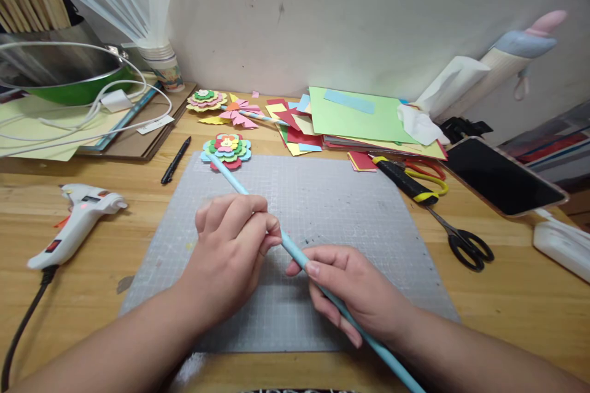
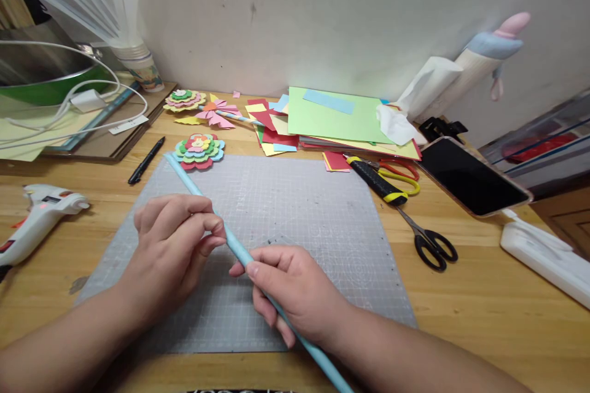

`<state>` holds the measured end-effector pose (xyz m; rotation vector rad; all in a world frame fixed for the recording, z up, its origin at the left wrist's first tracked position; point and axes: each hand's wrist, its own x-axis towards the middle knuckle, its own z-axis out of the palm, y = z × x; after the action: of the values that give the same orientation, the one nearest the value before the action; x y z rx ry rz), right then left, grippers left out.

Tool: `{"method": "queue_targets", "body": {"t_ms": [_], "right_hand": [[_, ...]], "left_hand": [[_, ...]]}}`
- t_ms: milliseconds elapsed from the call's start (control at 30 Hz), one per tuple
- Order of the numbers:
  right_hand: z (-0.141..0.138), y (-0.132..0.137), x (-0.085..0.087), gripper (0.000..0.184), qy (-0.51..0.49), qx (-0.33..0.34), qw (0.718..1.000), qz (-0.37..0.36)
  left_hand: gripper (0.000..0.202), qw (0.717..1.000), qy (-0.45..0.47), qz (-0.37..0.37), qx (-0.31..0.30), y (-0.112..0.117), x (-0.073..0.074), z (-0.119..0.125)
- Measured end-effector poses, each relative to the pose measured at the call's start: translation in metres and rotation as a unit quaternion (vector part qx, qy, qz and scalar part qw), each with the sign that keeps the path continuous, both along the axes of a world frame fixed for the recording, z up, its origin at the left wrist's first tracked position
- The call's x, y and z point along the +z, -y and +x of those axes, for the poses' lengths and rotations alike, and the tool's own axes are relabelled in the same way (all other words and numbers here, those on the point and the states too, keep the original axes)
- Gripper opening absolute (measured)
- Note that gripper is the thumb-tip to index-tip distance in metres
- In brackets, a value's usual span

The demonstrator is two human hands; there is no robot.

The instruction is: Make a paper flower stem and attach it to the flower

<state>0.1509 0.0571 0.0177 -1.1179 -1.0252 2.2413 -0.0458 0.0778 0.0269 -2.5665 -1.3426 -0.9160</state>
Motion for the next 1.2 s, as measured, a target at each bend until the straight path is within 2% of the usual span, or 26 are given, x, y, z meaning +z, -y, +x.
{"method": "queue_targets", "body": {"t_ms": [267,400,500,633,767,833,900,1000,1100,1200], "right_hand": [[-0.001,0.002,0.0,0.039,0.005,0.014,1.0,-0.017],[-0.003,0.004,0.0,0.033,-0.039,0.027,0.998,-0.051],[-0.002,0.003,-0.003,0.031,-0.085,0.0,0.995,-0.058],[-0.001,0.0,-0.008,0.031,-0.135,-0.022,0.989,-0.051],[0.001,-0.002,-0.009,0.028,-0.19,-0.038,0.98,-0.048],[0.002,-0.002,-0.008,0.026,-0.213,-0.048,0.974,-0.062],[0.003,-0.002,-0.006,0.025,-0.229,-0.048,0.969,-0.08],[0.003,-0.003,-0.006,0.026,-0.244,-0.035,0.963,-0.105],[0.003,-0.004,-0.008,0.027,-0.26,-0.032,0.959,-0.104],[0.002,-0.003,-0.009,0.027,-0.234,-0.043,0.97,-0.051]], "left_hand": [[0.009,0.999,0.012,-0.016,0.049,-0.002,-0.003,-0.001],[0.008,0.993,0.085,-0.017,0.082,-0.007,0.0,-0.007],[0.01,0.982,0.177,-0.017,0.06,-0.004,0.003,-0.008],[0.016,0.936,0.339,-0.089,0.033,0.003,0.005,-0.003],[0.018,0.876,0.45,-0.169,0.045,0.004,0.005,0.003],[0.019,0.864,0.453,-0.214,0.058,0.001,0.003,0.004],[0.017,0.864,0.423,-0.265,0.066,-0.002,0.0,0.004],[0.012,0.855,0.399,-0.327,0.05,-0.005,-0.005,0.004],[0.007,0.814,0.437,-0.382,0.017,-0.005,-0.006,0.006],[0.011,0.764,0.469,-0.443,-0.008,-0.004,-0.004,0.008]]}}
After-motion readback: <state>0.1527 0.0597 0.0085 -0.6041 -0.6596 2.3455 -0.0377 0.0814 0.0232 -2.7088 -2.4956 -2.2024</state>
